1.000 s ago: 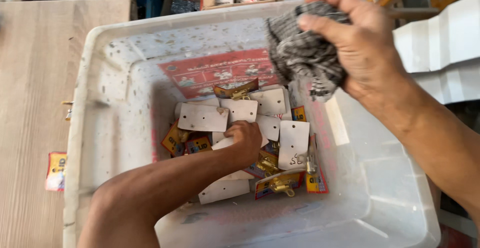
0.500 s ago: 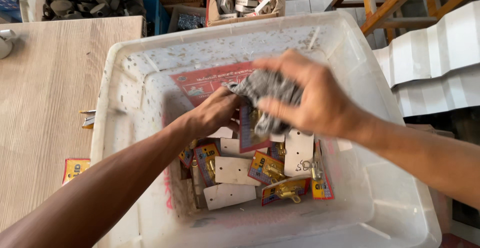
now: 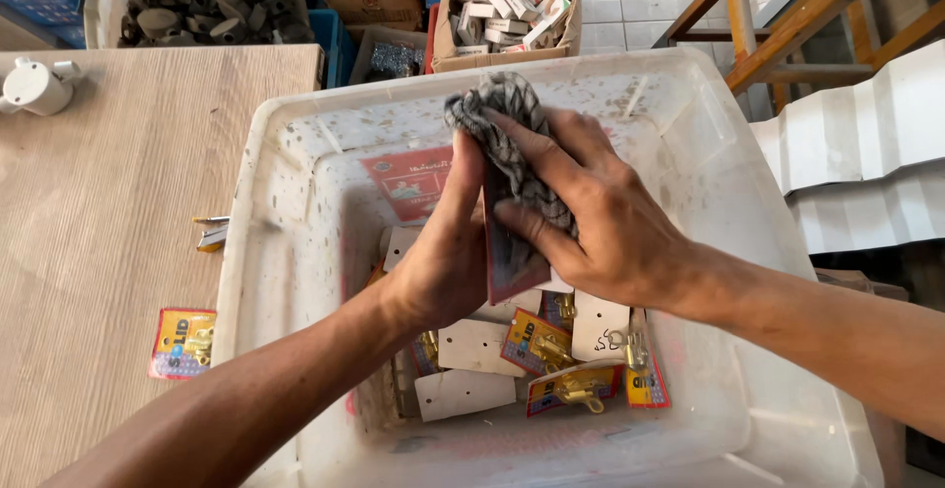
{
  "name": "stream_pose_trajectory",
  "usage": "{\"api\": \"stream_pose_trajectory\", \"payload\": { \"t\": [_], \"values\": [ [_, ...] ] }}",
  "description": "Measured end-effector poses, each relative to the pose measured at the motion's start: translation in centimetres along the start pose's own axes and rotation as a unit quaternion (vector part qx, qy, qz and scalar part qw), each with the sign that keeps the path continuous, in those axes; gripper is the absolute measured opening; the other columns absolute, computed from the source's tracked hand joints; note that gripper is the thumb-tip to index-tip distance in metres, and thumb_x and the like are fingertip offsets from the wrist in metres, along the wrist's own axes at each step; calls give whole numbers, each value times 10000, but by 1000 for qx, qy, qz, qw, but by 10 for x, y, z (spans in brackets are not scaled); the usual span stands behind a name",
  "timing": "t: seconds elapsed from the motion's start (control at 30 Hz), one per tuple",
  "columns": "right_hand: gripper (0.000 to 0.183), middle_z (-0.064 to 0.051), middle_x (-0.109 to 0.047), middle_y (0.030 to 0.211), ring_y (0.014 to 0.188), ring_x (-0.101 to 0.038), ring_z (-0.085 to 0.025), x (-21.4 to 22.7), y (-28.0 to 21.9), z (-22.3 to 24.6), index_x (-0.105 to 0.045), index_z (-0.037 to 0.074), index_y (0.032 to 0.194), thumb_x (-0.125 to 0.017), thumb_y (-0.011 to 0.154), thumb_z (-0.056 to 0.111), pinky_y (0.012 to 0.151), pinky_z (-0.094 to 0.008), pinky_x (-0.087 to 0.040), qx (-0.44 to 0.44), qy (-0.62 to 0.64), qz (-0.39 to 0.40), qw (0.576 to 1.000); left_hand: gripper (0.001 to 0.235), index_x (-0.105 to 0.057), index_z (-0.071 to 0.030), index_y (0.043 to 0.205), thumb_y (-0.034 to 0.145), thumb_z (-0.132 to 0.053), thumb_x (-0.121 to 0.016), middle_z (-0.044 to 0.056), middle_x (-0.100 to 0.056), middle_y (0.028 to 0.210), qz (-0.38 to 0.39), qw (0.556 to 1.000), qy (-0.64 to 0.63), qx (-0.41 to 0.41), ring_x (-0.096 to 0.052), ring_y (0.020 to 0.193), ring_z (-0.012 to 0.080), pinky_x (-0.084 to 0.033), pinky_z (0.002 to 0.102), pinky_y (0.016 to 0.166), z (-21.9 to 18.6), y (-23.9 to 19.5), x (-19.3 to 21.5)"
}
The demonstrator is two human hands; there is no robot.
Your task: The person picks up several packaged door locks from a bin and a table, wipes them with a cloth, and places them into a larger plastic container.
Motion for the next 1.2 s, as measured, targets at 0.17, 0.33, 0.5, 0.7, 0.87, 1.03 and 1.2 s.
{"api": "stream_pose_trajectory", "payload": {
  "t": [0.17, 0.33, 0.5, 0.7, 0.87, 1.03, 1.2],
  "values": [
    [108, -383, -722, 1137, 1115, -681, -528, 6, -3, 30, -697, -111, 1019, -639, 1005, -21, 1026, -626, -591, 159, -134, -80, 975, 1022, -532, 10, 1530, 879, -765, -389, 216, -632, 1460, -63, 996, 53, -14, -626, 1338, 283, -550, 377, 1112, -4, 5, -13],
    [341, -136, -809, 997, 622, -672, -147, 18, -6, -21, -733, -37, 1220, -645, 1043, 240, 487, -284, -551, -152, 145, -50, 977, 806, -467, -75, 904, 700, -838, -307, 98, -527, 811, -118, 867, 439, 204, -534, 617, 167, -641, 379, 700, 1, -20, 1],
    [293, -201, -662, 1036, 907, -590, -341, 24, -13, 8, -694, -51, 1198, -660, 1083, 216, 793, -435, -448, 2, -74, -133, 988, 1082, -571, -97, 1341, 713, -873, -154, 175, -618, 1227, -226, 947, 198, 116, -615, 1087, 298, -584, 514, 899, -4, -1, 11],
    [346, -335, -716, 1238, 1222, -694, -504, -16, -26, 54, -670, -79, 1278, -455, 1050, 66, 1129, -626, -540, 201, -255, -9, 946, 781, -473, -164, 1174, 748, -813, -558, -41, -437, 1151, -72, 983, -134, 103, -454, 1018, 85, -355, 191, 855, 8, 1, 35],
    [268, -135, -648, 879, 789, -612, -318, -32, -39, 51, -708, -7, 1155, -497, 1038, 111, 748, -448, -551, 252, -132, 110, 952, 792, -618, -121, 787, 758, -886, -415, 24, -630, 641, -195, 970, 124, -74, -595, 487, 170, -478, 343, 413, -65, -5, 13],
    [478, -226, -762, 1299, 1164, -776, -380, 34, -15, -5, -634, -3, 1403, -593, 929, 34, 1022, -437, -651, -97, 22, -155, 983, 1136, -539, 35, 1471, 682, -783, -530, 322, -682, 1296, -105, 985, 136, 14, -708, 1082, 443, -577, 620, 993, -59, -12, -4],
    [892, -295, -334, 1738, 1637, -361, -511, -10, -17, 7, -142, 98, 1723, -681, 1025, -34, 1386, -588, -349, 55, 4, -4, 998, 473, -761, -21, 981, 1027, -468, -613, 209, -816, 955, -158, 972, 168, -54, -792, 726, 298, -695, 492, 706, -42, -6, 31]
  ]
}}
Point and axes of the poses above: each hand's wrist, its own y-axis towards the middle knuckle, its own x-axis out of the back of the hand, z = x × y, the point moved 5 cm from there along y, towards the middle knuckle
